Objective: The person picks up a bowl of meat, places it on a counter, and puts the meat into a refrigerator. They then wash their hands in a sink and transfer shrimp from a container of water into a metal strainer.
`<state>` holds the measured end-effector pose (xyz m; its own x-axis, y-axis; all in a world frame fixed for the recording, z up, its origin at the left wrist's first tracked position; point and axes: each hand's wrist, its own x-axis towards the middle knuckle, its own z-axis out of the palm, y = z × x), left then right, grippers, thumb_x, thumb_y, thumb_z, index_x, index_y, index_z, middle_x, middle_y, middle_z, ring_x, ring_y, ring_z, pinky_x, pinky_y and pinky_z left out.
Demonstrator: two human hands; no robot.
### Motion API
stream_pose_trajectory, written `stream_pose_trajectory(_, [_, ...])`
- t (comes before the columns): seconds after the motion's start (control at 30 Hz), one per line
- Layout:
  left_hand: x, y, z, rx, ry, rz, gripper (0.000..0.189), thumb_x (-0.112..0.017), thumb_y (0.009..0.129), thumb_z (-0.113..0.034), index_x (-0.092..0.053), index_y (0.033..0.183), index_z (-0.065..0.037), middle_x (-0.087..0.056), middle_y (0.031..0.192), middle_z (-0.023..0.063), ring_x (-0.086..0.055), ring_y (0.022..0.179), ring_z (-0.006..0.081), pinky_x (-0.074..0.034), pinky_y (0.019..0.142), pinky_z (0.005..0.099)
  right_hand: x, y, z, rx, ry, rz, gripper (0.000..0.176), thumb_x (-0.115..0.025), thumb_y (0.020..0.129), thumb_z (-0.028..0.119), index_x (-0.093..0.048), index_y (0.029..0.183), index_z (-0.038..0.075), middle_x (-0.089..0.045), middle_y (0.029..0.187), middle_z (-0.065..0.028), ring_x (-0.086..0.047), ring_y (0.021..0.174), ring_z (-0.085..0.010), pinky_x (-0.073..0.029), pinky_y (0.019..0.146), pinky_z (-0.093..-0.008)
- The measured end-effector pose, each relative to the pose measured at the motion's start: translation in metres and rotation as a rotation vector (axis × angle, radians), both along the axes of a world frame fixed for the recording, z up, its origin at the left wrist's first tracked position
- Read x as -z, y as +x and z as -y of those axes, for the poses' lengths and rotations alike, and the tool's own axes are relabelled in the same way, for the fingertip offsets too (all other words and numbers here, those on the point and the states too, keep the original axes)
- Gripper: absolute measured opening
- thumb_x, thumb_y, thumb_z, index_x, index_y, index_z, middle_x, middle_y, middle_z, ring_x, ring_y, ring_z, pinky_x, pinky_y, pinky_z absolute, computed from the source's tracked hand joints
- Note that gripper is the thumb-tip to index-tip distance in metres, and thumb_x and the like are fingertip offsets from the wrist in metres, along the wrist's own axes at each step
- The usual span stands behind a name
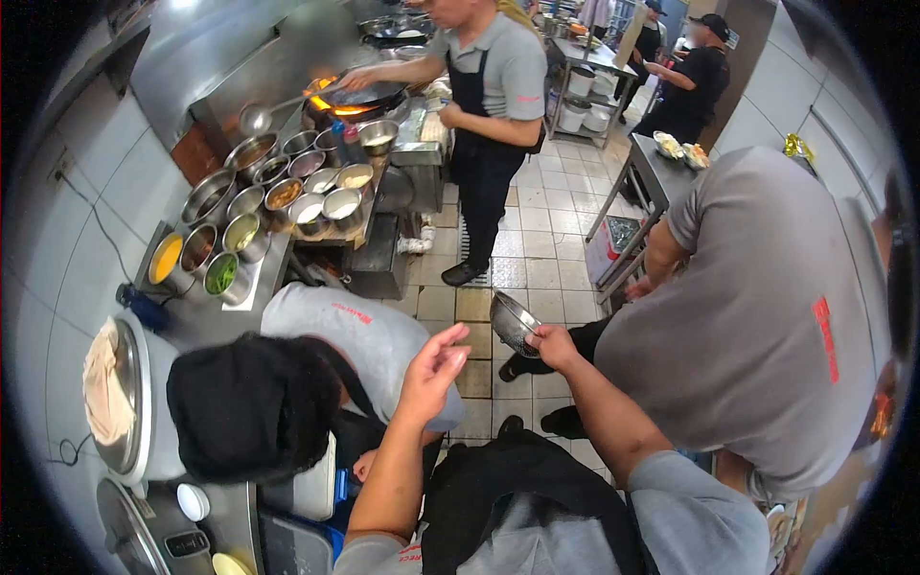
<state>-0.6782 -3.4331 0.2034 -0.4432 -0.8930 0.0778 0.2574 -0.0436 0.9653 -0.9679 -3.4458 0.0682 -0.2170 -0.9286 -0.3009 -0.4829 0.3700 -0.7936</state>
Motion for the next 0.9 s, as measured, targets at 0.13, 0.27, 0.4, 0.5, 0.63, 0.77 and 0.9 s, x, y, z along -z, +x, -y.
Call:
stream_pose_trajectory(0.13, [0.012,-0.003,0.003,-0.049,0.112,-0.067,0.041,-0.052,0.092,-0.012,-0.042,0.131,-0.003,-0.05,0.128,0.0108,-0.056,0.104,0.0182,-0.042,0.09,0.0303,-0.016,-0.029,0.03,0.038,0.043,-0.198,0.019,-0.066,0.081,0.02,-0.067,0.087,0.002,-0.065,0.072,-0.01,-0.06,0.068,-0.0192,-0.045,0.069,-0.0322])
stream_pose_trajectory(0.27, [0.017,-0.012,0.003,-0.029,0.122,-0.073,0.047,-0.052,0.092,-0.022,-0.039,0.132,-0.001,-0.048,0.129,0.0174,-0.057,0.105,0.0261,-0.046,0.088,0.0353,-0.006,-0.067,0.052,0.113,0.103,-0.385,0.028,-0.069,0.076,0.023,-0.067,0.098,0.006,-0.066,0.097,-0.0156,-0.063,0.091,-0.0273,-0.047,0.083,-0.0355])
stream_pose_trajectory(0.4, [0.016,-0.014,-0.002,-0.051,0.129,-0.045,0.05,-0.054,0.09,-0.026,-0.039,0.132,-0.001,-0.048,0.129,0.0184,-0.057,0.105,0.0287,-0.046,0.088,0.0377,0.0,-0.098,0.065,0.063,0.175,-0.447,0.031,-0.068,0.076,0.026,-0.067,0.102,0.009,-0.064,0.104,-0.0146,-0.06,0.101,-0.0295,-0.046,0.089,-0.0364])
stream_pose_trajectory(0.5, [0.014,-0.014,-0.007,-0.086,0.192,-0.092,0.056,-0.058,0.088,-0.032,-0.039,0.132,-0.002,-0.048,0.128,0.0189,-0.057,0.106,0.0299,-0.046,0.088,0.0387,0.004,-0.115,0.081,0.045,0.219,-0.535,0.031,-0.067,0.076,0.029,-0.067,0.101,0.011,-0.064,0.104,-0.0142,-0.06,0.1,-0.0315,-0.046,0.089,-0.0368])
stream_pose_trajectory(0.63, [0.013,-0.014,-0.001,-0.101,0.27,-0.122,0.061,-0.059,0.087,-0.036,-0.038,0.132,-0.002,-0.048,0.129,0.0193,-0.057,0.105,0.0306,-0.045,0.089,0.0394,0.019,-0.141,0.089,-0.041,0.27,-0.555,0.03,-0.066,0.076,0.03,-0.067,0.098,0.01,-0.065,0.099,-0.015,-0.061,0.095,-0.0315,-0.047,0.084,-0.0383])
stream_pose_trajectory(0.77, [0.009,-0.016,0.011,-0.141,0.286,-0.1,0.06,-0.059,0.087,-0.035,-0.039,0.132,-0.001,-0.048,0.128,0.0193,-0.057,0.104,0.0302,-0.045,0.089,0.0395,0.046,-0.168,0.078,0.077,0.198,-0.424,0.026,-0.067,0.076,0.026,-0.068,0.094,0.007,-0.066,0.086,-0.0171,-0.064,0.082,-0.0293,-0.048,0.076,-0.0382])
stream_pose_trajectory(0.9, [0.005,-0.018,0.032,-0.165,0.294,-0.105,0.058,-0.059,0.088,-0.033,-0.04,0.131,-0.001,-0.049,0.127,0.0195,-0.058,0.104,0.0298,-0.045,0.089,0.0393,0.018,-0.165,0.082,0.2,0.263,-0.333,0.023,-0.065,0.078,0.022,-0.068,0.095,0.006,-0.066,0.085,-0.0175,-0.064,0.081,-0.0277,-0.047,0.075,-0.0373])
